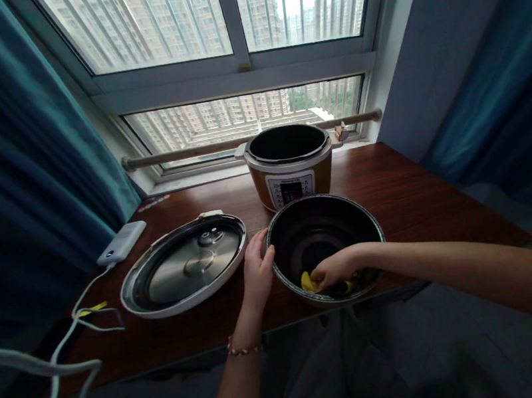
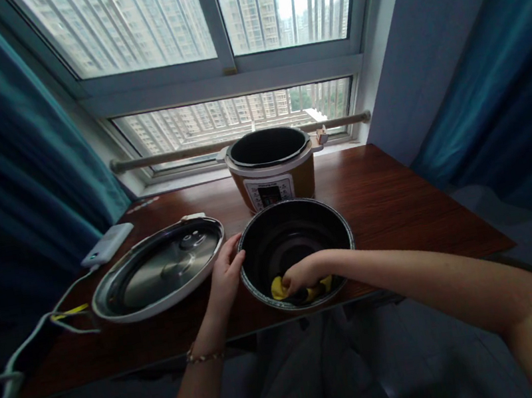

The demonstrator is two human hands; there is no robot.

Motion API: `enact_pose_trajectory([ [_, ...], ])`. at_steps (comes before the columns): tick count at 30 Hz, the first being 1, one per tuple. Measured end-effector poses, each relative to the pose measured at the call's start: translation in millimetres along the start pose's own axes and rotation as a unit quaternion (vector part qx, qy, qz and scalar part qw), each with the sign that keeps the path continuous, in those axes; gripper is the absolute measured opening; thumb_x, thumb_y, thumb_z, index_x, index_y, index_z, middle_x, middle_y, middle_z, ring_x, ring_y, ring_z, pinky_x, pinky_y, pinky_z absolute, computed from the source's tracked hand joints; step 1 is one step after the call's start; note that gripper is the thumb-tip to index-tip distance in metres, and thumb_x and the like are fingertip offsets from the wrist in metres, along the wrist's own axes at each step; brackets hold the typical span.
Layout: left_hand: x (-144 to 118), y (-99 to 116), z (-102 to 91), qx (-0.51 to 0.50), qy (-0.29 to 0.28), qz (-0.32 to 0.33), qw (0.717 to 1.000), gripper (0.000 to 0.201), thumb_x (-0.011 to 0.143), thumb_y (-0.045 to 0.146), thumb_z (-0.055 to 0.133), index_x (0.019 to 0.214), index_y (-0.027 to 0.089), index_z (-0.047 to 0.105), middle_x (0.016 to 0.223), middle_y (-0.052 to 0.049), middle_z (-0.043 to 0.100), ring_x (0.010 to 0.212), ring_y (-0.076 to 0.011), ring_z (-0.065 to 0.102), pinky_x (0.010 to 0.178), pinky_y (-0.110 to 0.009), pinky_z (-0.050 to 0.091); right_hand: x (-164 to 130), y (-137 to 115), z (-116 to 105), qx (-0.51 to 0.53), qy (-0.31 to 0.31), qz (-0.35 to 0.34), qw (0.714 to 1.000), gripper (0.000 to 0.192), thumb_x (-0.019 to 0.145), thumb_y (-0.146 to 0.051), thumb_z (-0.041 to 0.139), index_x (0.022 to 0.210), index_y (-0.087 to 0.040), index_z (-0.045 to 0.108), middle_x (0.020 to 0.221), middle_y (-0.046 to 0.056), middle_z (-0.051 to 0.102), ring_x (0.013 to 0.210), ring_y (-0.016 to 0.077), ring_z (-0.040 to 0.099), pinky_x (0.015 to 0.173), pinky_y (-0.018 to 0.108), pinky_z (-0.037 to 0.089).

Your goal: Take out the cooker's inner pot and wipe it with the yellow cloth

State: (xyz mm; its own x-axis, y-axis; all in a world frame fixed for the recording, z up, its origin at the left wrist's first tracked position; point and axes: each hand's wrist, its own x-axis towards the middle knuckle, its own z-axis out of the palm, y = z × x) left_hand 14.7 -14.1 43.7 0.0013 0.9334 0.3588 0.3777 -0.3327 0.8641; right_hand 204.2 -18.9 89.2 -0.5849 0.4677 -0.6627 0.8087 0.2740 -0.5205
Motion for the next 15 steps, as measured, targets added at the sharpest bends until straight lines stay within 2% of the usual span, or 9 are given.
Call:
enact_pose_trajectory([
  [2,0,1,-2.0,0.027,0.005,0.0,1.0,0.038,0.082,0.027,0.046,0.118,0.016,0.052,0.123,-0.01,0.053,0.116,-0.022,0.046,0.102,-0.04,0.031,-13,-11,1,0.027,0.042,-0.029,0.998,0.027,0.085,-0.03,0.044,0.096,-0.014,0.062,0.088,0.002,0.064,0.067,0.0076,0.054,0.057,0.015,0.038],
  [4,0,8,-5.5,0.068,0.015,0.003,0.998,0.041,0.081,0.03,0.05,0.119,0.016,0.051,0.124,-0.011,0.052,0.118,-0.0233,0.044,0.103,-0.041,0.03,-27,-18,3,0.032,0.106,-0.036,0.993,0.036,0.088,-0.036,0.039,0.092,-0.011,0.063,0.086,0.006,0.065,0.067,0.0094,0.054,0.055,0.017,0.036],
  [7,1,37,-11.1,0.125,0.027,0.031,0.991,0.041,0.079,0.034,0.055,0.116,0.017,0.054,0.125,-0.01,0.051,0.124,-0.0254,0.037,0.106,-0.042,0.025,-46,-23,10,0.01,0.191,-0.004,0.982,0.043,0.088,-0.041,0.037,0.078,-0.011,0.066,0.075,0.008,0.065,0.06,0.0108,0.053,0.05,0.019,0.031],
  [9,5,63,-11.7,0.136,0.009,0.067,0.988,0.035,0.081,0.033,0.052,0.113,0.018,0.057,0.123,-0.008,0.054,0.124,-0.0247,0.039,0.106,-0.04,0.026,-55,-25,17,0.005,0.255,0.019,0.967,0.045,0.088,-0.041,0.035,0.073,-0.011,0.066,0.071,0.009,0.065,0.056,0.0113,0.053,0.048,0.021,0.029],
  [10,7,76,-10.0,0.133,-0.022,0.084,0.987,0.033,0.083,0.032,0.049,0.111,0.019,0.059,0.121,-0.007,0.056,0.12,-0.0236,0.044,0.103,-0.038,0.03,-58,-26,21,0.006,0.282,0.019,0.959,0.045,0.088,-0.04,0.035,0.072,-0.012,0.066,0.07,0.009,0.065,0.056,0.0116,0.053,0.048,0.021,0.029],
  [12,14,95,-2.2,0.11,-0.138,0.104,0.979,0.029,0.084,0.032,0.047,0.106,0.022,0.062,0.111,-0.004,0.063,0.106,-0.0218,0.055,0.094,-0.033,0.04,-64,-28,30,0.021,0.312,-0.008,0.95,0.042,0.089,-0.035,0.033,0.074,-0.013,0.066,0.072,0.009,0.066,0.058,0.0124,0.056,0.051,0.022,0.031],
  [14,21,98,10.5,0.077,-0.248,0.093,0.961,0.024,0.08,0.032,0.051,0.097,0.024,0.066,0.096,-0.003,0.068,0.092,-0.0217,0.062,0.084,-0.03,0.045,-68,-31,40,0.046,0.322,-0.036,0.945,0.038,0.089,-0.032,0.033,0.079,-0.015,0.065,0.076,0.009,0.067,0.061,0.013,0.058,0.054,0.022,0.034],
  [15,24,95,18.0,0.065,-0.27,0.073,0.958,0.02,0.078,0.031,0.054,0.091,0.025,0.067,0.088,-0.002,0.069,0.088,-0.0222,0.063,0.081,-0.029,0.046,-70,-31,45,0.056,0.334,-0.043,0.94,0.036,0.089,-0.031,0.033,0.08,-0.016,0.065,0.078,0.008,0.068,0.062,0.0134,0.059,0.056,0.022,0.036],
])
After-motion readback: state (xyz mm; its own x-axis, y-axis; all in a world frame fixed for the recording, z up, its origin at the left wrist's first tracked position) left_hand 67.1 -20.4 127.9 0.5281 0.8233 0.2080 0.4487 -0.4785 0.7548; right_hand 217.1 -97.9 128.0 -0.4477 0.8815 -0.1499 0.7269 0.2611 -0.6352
